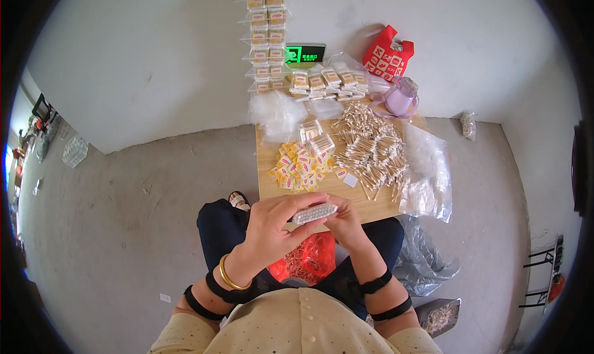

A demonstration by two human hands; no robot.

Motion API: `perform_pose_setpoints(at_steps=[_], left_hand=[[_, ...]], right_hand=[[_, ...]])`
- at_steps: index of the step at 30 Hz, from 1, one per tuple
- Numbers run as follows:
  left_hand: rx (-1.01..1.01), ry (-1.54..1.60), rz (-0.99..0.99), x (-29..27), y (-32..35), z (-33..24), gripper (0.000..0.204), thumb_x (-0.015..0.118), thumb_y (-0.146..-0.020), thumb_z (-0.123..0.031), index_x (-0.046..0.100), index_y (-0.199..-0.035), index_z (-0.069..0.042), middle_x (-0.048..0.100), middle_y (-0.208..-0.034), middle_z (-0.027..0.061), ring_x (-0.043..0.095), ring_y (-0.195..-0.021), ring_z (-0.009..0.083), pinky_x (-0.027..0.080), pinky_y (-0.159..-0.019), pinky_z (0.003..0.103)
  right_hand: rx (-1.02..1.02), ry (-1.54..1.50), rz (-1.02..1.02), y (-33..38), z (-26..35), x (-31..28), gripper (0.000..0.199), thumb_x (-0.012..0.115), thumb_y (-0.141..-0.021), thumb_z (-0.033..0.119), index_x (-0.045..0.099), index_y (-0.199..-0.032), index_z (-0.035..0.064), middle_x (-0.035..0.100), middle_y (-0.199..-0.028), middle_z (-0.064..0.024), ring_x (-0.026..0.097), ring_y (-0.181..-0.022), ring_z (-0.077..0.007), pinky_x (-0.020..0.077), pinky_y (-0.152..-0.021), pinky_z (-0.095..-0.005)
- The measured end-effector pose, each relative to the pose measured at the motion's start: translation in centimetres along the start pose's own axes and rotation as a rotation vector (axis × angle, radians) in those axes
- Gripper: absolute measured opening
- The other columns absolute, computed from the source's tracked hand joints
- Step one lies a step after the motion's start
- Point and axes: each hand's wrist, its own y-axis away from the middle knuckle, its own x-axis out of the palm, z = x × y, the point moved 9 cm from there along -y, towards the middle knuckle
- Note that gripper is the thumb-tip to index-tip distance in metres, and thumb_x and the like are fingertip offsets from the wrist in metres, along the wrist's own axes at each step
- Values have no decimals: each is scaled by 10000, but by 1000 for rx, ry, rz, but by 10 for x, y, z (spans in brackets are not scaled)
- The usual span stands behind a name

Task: Packaging cotton swabs into small plastic bags.

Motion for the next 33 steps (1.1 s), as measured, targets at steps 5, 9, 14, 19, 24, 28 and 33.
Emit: perform_pose_setpoints(at_steps=[5,9,14,19,24,28,33], left_hand=[[99,-26,-98,-3,1,-13,533,865,-773,-111,652,-1260,-77,767,-1055,77,759,-864,242,603,-734,315],[121,-63,-98,-3,2,-13,553,867,-767,-110,644,-1272,-74,769,-1032,66,758,-842,236,604,-722,314],[160,-107,-34,1,3,-14,505,830,-807,-13,594,-1253,-9,780,-1027,103,773,-873,218,602,-717,279],[60,-73,-12,3,10,7,503,828,-781,-55,646,-1250,-45,771,-1050,90,765,-888,241,606,-747,302],[46,-168,42,11,20,32,500,803,-754,-78,683,-1240,-83,750,-1128,98,738,-1025,272,602,-860,343],[-56,-128,70,26,29,66,428,760,-803,-73,698,-1226,-83,729,-1187,123,707,-1108,291,581,-929,368],[-492,269,30,55,59,118,241,683,-980,-156,707,-1196,-52,758,-1087,85,711,-957,162,554,-865,310]], right_hand=[[-24,-10,38,-2,10,14,191,681,-940,-1,723,-1123,34,705,-1097,-9,625,-1050,-92,491,-955,-295],[-22,-51,77,-2,11,16,183,681,-941,3,726,-1115,34,705,-1105,-3,624,-1056,-90,489,-956,-294],[-16,-106,103,-3,7,17,182,671,-949,8,726,-1122,29,714,-1101,-9,635,-1044,-90,496,-948,-288],[-4,-174,134,-6,9,22,210,656,-951,-8,728,-1146,27,725,-1093,-6,653,-1027,-97,509,-935,-283],[112,-217,108,-7,-3,12,223,638,-964,8,726,-1167,31,726,-1101,-6,657,-1047,-110,507,-958,-289],[97,-140,81,-10,-21,-1,241,633,-984,47,696,-1216,29,718,-1130,-21,649,-1062,-108,501,-978,-288],[181,-106,-66,-12,-50,-20,226,602,-1017,77,651,-1224,3,705,-1140,-25,643,-1059,-111,498,-946,-281]])
